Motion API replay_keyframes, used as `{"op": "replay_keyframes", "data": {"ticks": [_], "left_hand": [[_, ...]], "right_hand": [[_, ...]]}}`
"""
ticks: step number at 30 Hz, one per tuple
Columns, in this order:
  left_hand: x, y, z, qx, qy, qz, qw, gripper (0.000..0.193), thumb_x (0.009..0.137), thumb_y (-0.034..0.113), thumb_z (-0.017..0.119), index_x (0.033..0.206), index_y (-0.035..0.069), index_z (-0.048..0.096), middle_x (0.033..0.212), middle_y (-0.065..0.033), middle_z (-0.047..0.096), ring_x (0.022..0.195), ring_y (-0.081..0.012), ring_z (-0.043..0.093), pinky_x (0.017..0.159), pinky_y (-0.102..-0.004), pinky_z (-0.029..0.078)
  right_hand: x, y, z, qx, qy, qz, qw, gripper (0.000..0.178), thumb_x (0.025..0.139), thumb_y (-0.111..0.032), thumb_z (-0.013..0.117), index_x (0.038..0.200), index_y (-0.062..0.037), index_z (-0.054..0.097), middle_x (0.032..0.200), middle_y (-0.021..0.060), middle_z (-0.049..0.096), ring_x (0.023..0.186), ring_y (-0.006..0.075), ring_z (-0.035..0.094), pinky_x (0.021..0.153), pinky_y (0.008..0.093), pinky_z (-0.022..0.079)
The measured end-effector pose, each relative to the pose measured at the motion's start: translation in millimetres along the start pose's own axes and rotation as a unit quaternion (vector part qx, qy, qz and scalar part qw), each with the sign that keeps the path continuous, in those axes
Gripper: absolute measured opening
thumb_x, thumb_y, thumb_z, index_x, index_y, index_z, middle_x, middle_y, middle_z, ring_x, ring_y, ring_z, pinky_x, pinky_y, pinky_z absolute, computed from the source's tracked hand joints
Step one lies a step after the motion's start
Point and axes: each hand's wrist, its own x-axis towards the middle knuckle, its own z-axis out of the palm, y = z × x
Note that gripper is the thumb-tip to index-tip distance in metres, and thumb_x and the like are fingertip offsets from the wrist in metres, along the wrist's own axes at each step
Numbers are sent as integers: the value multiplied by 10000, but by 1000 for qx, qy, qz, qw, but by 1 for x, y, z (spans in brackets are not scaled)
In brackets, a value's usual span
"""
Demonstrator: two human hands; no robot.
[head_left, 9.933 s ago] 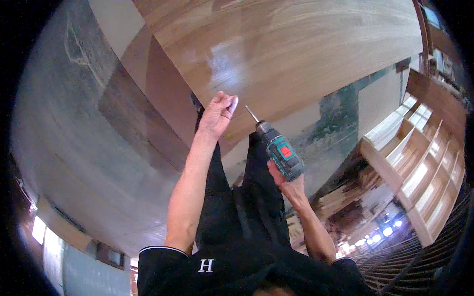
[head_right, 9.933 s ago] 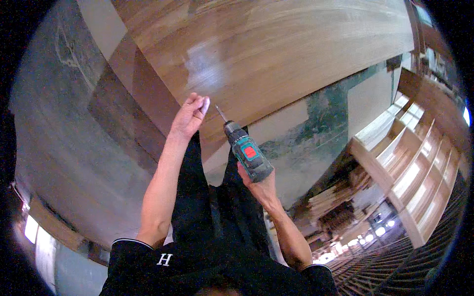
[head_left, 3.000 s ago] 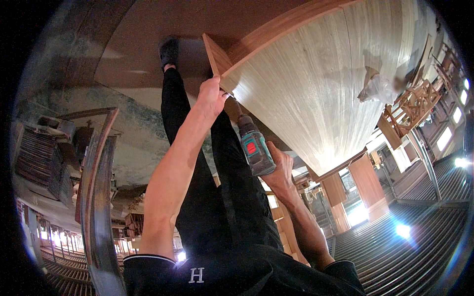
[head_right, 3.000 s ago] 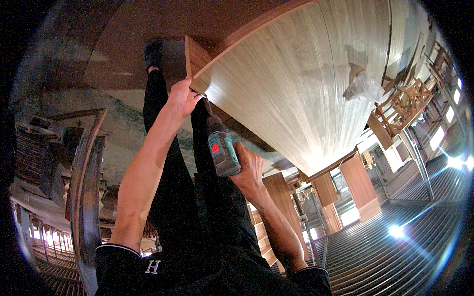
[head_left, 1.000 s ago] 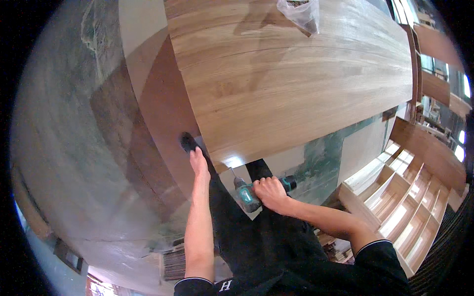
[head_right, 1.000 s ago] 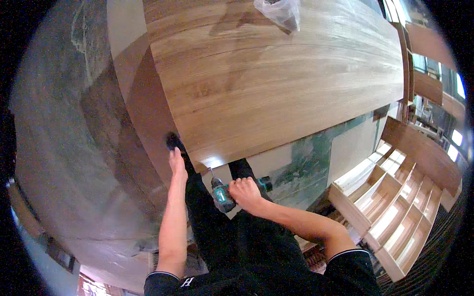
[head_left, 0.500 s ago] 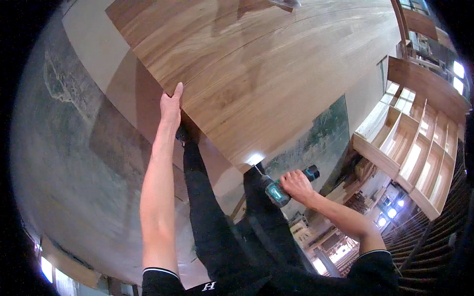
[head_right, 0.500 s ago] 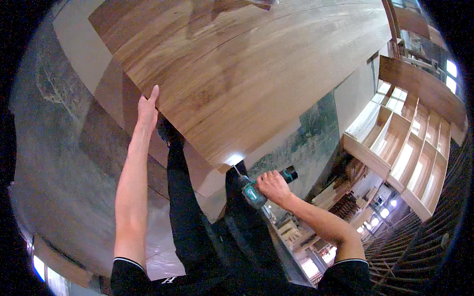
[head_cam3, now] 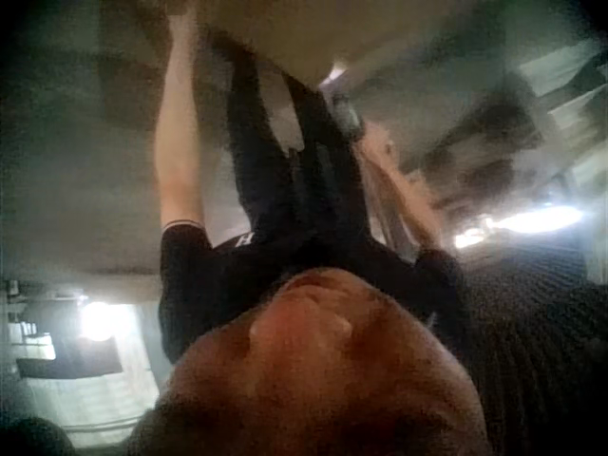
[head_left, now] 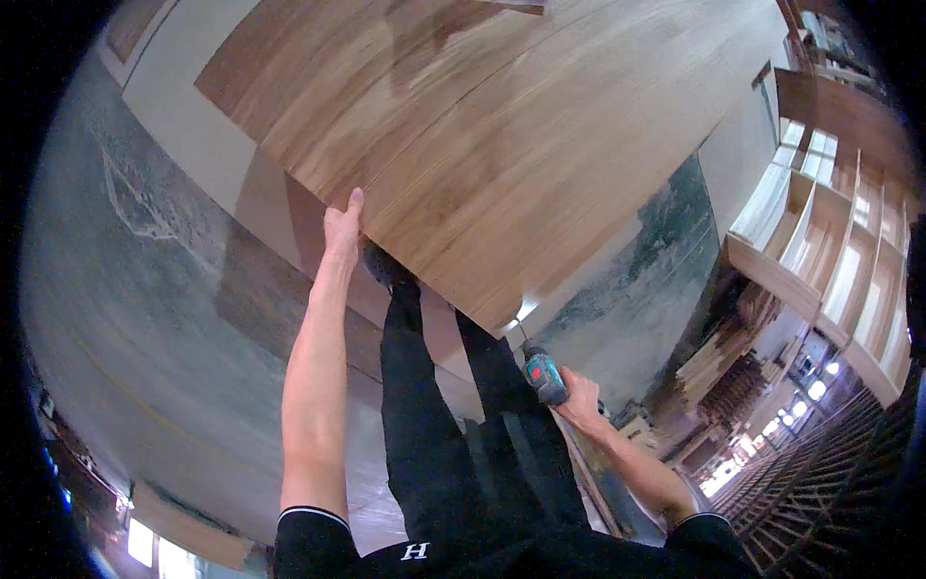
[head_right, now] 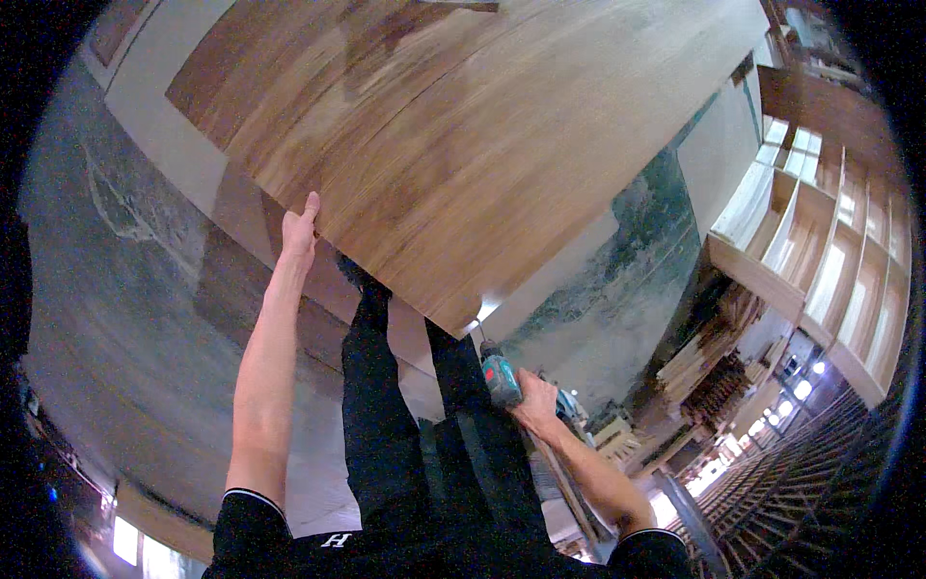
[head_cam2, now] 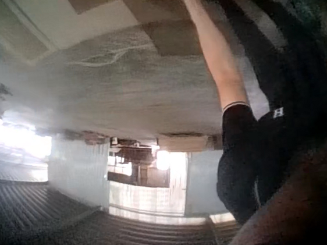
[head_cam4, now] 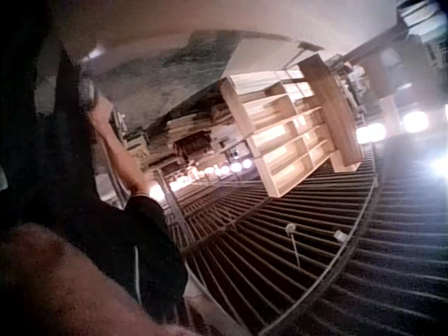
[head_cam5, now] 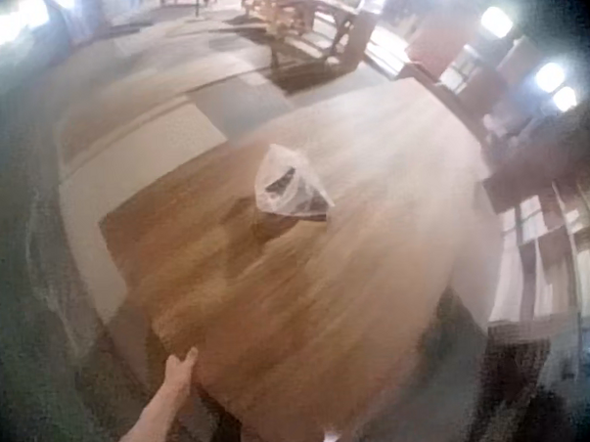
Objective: The person positions a large wooden panel onto a cabinet frame and secures it using a cordless drill and screws. The person retrieves screws from a plastic bag and drives them into pre-drilled holes to attach the panel to the cabinet structure.
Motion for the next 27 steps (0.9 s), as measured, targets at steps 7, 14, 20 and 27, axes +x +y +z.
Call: {"op": "replay_keyframes", "data": {"ticks": [7, 14, 20, 27], "left_hand": [[0, 25, 0, -39, -34, -55, 997, 479, 886, 258, 639, 1225, -28, 459, 1164, -109, 557, 1035, -231, 556, 851, -400, 483], [7, 20, -1, -19, -94, -81, 992, 487, 897, 89, 600, 1333, 99, 383, 1228, -31, 524, 1074, -189, 534, 890, -363, 457], [16, 45, -11, -252, -133, -264, 922, 452, 886, 269, 623, 1259, 54, 485, 1273, -42, 526, 1185, -220, 473, 1059, -409, 332], [11, 57, -2, -254, -120, -271, 921, 628, 852, 398, 632, 1347, 90, 398, 1379, -44, 430, 1289, -238, 363, 1105, -423, 271]], "right_hand": [[1, 27, 18, 32, 64, -54, 996, 359, 609, -273, 742, 875, -85, 591, 807, 157, 619, 772, 381, 604, 639, 446, 465], [-3, 28, 13, 14, 88, -38, 995, 424, 644, -292, 730, 993, -87, 602, 855, 161, 636, 789, 356, 620, 659, 454, 477], [-9, -7, 6, -61, 50, 27, 997, 281, 677, -150, 653, 922, -75, 537, 804, 148, 571, 775, 355, 581, 646, 440, 426], [-13, -35, 35, 20, 50, 95, 994, 316, 695, -237, 681, 893, -51, 520, 792, 146, 582, 760, 349, 598, 641, 444, 453]]}}
